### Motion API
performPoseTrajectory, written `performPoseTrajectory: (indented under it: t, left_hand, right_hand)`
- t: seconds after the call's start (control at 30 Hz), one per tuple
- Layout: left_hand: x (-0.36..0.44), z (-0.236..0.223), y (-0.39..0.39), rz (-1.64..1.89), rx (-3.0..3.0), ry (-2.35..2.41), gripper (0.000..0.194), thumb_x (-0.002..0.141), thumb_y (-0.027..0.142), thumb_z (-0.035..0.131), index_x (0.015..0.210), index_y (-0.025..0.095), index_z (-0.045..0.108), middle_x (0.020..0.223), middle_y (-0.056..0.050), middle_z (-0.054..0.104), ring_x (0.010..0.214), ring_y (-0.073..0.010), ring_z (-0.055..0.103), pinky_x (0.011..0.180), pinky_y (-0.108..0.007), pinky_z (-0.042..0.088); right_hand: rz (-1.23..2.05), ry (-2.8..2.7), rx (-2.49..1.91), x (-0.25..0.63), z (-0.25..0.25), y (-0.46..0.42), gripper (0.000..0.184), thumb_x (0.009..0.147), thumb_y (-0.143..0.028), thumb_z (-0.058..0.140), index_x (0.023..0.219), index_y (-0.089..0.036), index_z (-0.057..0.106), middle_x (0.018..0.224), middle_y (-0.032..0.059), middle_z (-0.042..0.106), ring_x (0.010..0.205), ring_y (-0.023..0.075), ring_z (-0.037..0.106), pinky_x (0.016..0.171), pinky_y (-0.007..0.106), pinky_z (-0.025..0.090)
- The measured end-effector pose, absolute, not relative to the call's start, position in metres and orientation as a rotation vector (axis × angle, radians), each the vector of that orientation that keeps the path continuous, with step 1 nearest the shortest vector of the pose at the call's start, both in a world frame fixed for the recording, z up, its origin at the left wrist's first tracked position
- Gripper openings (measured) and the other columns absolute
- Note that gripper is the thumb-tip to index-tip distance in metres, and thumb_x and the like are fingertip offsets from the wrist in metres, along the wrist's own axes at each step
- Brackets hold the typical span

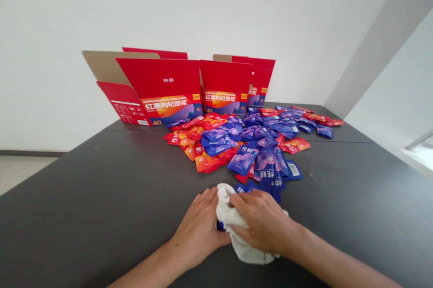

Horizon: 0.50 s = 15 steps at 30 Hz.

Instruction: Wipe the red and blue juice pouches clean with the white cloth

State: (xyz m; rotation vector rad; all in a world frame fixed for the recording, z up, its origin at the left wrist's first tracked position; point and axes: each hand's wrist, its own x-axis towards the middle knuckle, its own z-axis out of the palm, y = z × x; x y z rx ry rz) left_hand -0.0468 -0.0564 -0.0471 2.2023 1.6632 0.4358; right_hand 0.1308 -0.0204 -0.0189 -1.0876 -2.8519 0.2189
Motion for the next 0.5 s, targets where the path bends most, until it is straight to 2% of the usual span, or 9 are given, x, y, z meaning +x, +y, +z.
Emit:
performPoseTrajectory:
  t: [0.1, 0.23, 0.3, 0.4, 0.5]
  left_hand:
    - [-0.046, -0.047, -0.057, 0.435, 2.205, 1.676, 0.053, 0.066, 0.042, 0.066, 0.112, 0.022, 0.05, 0.116, -0.008, 0.054, 0.111, -0.0286, 0.047, 0.096, -0.042, 0.033]
    - [-0.043, -0.037, -0.059, 0.441, 2.176, 1.688, 0.041, 0.066, 0.045, 0.067, 0.096, 0.022, 0.053, 0.102, -0.005, 0.057, 0.097, -0.0271, 0.052, 0.085, -0.038, 0.039]
    - [-0.046, -0.032, -0.059, 0.444, 2.124, 1.677, 0.039, 0.067, 0.041, 0.067, 0.097, 0.023, 0.051, 0.097, -0.003, 0.059, 0.093, -0.0256, 0.055, 0.08, -0.035, 0.04]
    - [-0.061, -0.026, -0.051, 0.456, 2.022, 1.596, 0.035, 0.072, 0.036, 0.063, 0.102, 0.025, 0.048, 0.091, 0.001, 0.061, 0.084, -0.0217, 0.058, 0.072, -0.03, 0.042]
    - [-0.088, -0.019, -0.036, 0.497, 1.956, 1.45, 0.035, 0.075, 0.035, 0.061, 0.106, 0.025, 0.049, 0.1, 0.001, 0.063, 0.089, -0.0195, 0.059, 0.077, -0.027, 0.043]
  right_hand:
    - [0.239, -2.878, -1.081, 0.13, -0.017, -0.022, 0.032, 0.081, -0.041, 0.05, 0.106, -0.021, 0.052, 0.095, 0.0057, 0.064, 0.084, 0.0192, 0.059, 0.081, 0.031, 0.039]
    - [0.141, -2.664, -1.494, 0.147, -0.018, -0.004, 0.039, 0.084, -0.038, 0.047, 0.117, -0.019, 0.05, 0.095, 0.0092, 0.065, 0.085, 0.0219, 0.06, 0.076, 0.031, 0.039]
    - [0.277, -2.504, -1.582, 0.16, -0.018, 0.008, 0.034, 0.086, -0.04, 0.043, 0.109, -0.018, 0.055, 0.088, 0.0085, 0.066, 0.079, 0.0214, 0.061, 0.068, 0.029, 0.04]
    - [0.631, -2.218, -1.462, 0.178, -0.017, 0.024, 0.032, 0.087, -0.043, 0.041, 0.092, -0.017, 0.058, 0.078, 0.0049, 0.065, 0.069, 0.0171, 0.059, 0.058, 0.025, 0.039]
    - [0.858, -1.999, -1.296, 0.188, -0.017, 0.033, 0.033, 0.086, -0.045, 0.044, 0.091, -0.016, 0.059, 0.074, 0.0021, 0.062, 0.064, 0.014, 0.055, 0.054, 0.022, 0.039]
